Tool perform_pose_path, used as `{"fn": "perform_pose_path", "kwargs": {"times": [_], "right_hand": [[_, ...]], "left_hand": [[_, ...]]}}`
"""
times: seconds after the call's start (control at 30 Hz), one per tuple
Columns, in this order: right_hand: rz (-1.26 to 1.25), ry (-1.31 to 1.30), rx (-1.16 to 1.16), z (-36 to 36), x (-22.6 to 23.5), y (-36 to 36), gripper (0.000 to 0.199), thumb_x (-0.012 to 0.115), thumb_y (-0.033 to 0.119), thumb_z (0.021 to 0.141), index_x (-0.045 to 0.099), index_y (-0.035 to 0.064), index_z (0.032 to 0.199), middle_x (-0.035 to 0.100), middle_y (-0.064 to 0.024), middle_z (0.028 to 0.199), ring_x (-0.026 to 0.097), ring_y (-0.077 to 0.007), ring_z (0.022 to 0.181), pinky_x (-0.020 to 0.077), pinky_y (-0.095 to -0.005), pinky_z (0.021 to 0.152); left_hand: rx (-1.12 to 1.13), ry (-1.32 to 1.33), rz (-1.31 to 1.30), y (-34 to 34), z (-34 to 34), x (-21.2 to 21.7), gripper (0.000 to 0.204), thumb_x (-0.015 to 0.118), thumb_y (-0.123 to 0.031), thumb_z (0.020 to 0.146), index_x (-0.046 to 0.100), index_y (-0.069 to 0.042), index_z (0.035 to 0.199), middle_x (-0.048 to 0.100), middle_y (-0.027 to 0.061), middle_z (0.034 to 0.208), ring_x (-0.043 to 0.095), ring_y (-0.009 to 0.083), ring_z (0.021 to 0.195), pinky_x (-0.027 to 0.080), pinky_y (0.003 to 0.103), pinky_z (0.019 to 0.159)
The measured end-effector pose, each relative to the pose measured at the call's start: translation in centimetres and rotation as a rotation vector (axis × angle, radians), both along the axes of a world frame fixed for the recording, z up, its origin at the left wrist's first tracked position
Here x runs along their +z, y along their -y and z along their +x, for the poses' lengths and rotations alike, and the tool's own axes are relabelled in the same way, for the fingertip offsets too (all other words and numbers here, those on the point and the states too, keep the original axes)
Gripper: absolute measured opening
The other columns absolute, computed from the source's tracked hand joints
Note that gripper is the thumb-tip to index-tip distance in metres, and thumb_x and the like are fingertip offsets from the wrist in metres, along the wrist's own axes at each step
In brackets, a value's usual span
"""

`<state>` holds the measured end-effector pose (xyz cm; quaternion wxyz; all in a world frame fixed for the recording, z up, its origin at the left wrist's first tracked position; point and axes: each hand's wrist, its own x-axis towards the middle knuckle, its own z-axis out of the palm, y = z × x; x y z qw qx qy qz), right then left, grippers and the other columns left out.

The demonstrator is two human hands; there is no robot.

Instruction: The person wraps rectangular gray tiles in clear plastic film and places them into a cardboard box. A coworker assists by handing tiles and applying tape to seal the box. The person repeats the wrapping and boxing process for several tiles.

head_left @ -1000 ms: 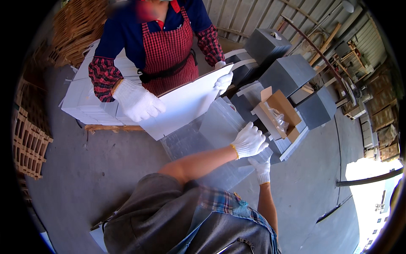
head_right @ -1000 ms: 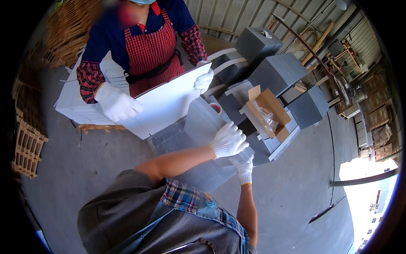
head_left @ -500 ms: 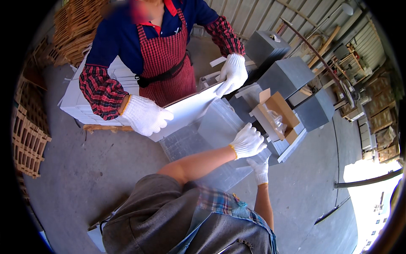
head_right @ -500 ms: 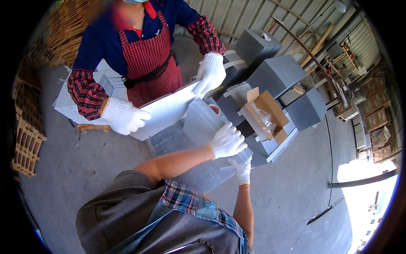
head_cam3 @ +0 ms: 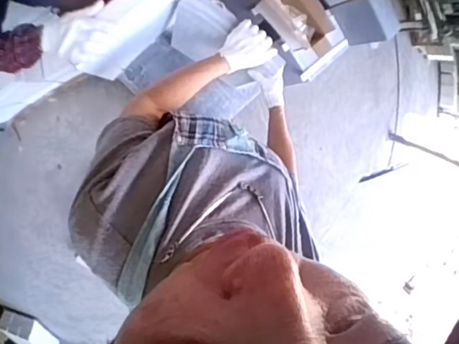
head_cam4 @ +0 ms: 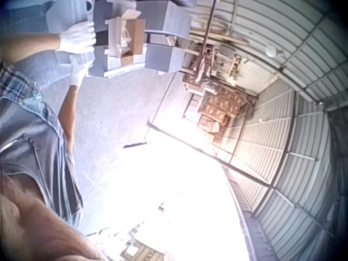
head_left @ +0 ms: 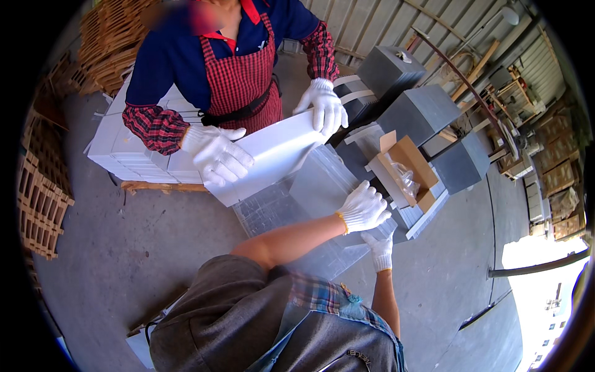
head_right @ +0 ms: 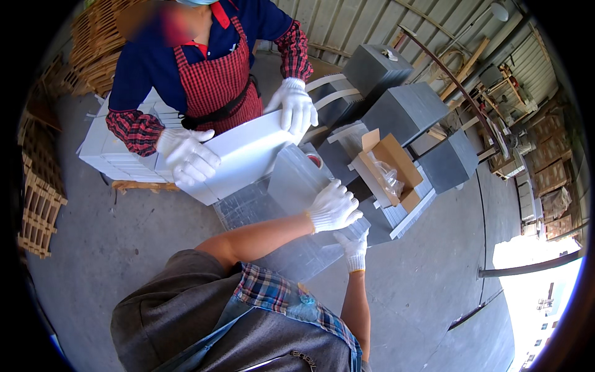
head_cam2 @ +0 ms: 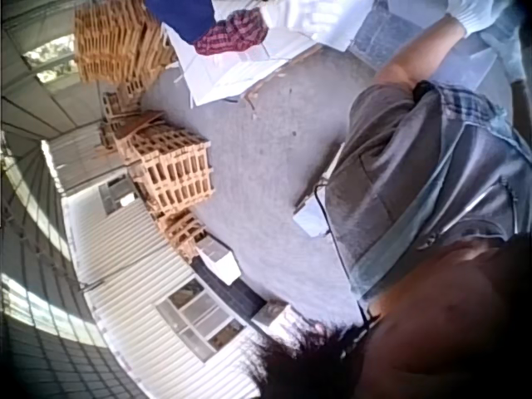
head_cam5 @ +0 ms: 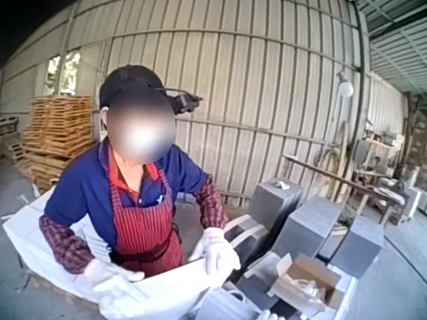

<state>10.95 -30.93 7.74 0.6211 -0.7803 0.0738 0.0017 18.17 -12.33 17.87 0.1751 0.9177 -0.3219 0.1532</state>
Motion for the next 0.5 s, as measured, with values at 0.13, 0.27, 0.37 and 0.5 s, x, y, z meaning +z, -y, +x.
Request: {"fn": "perform_pose_path", "kwargs": {"times": [0.13, 0.27, 0.37, 0.5], "right_hand": [[-0.049, 0.011, -0.006, 0.3, -1.4, 0.9, 0.080, 0.089, 0.004, 0.070, 0.047, 0.0037, 0.137, 0.064, -0.0082, 0.123, 0.062, -0.0208, 0.109, 0.0515, -0.0355, 0.095], [0.001, -0.005, -0.016, 0.5, -1.1, 0.5, 0.080, 0.089, 0.002, 0.069, 0.047, 0.0039, 0.137, 0.064, -0.0081, 0.124, 0.062, -0.0200, 0.108, 0.0521, -0.0351, 0.094], [0.063, -0.011, -0.004, 0.6, -1.2, 0.7, 0.080, 0.089, 0.002, 0.069, 0.047, 0.0043, 0.137, 0.064, -0.0079, 0.124, 0.063, -0.0196, 0.110, 0.0526, -0.0350, 0.095], [0.009, 0.047, 0.004, 0.5, -0.9, 0.4, 0.071, 0.085, -0.001, 0.074, 0.051, 0.0019, 0.136, 0.067, -0.0075, 0.122, 0.064, -0.0189, 0.107, 0.0521, -0.0348, 0.094]], "left_hand": [[-0.002, 0.011, -0.005, 0.5, 0.2, -0.6, 0.039, 0.057, -0.045, 0.096, 0.071, -0.011, 0.084, 0.071, 0.0086, 0.081, 0.068, 0.0260, 0.082, 0.043, 0.044, 0.095], [0.000, 0.033, -0.010, 0.6, 0.5, -1.0, 0.039, 0.056, -0.045, 0.096, 0.072, -0.011, 0.085, 0.071, 0.0086, 0.081, 0.068, 0.0257, 0.083, 0.043, 0.044, 0.094], [0.004, 0.042, -0.016, 0.6, 0.5, -0.9, 0.039, 0.057, -0.045, 0.096, 0.072, -0.011, 0.085, 0.071, 0.0086, 0.081, 0.067, 0.0254, 0.083, 0.043, 0.044, 0.093], [0.006, 0.029, -0.012, 0.6, 0.5, -0.7, 0.039, 0.057, -0.046, 0.096, 0.071, -0.011, 0.083, 0.070, 0.0085, 0.079, 0.067, 0.0256, 0.081, 0.042, 0.043, 0.093]]}}
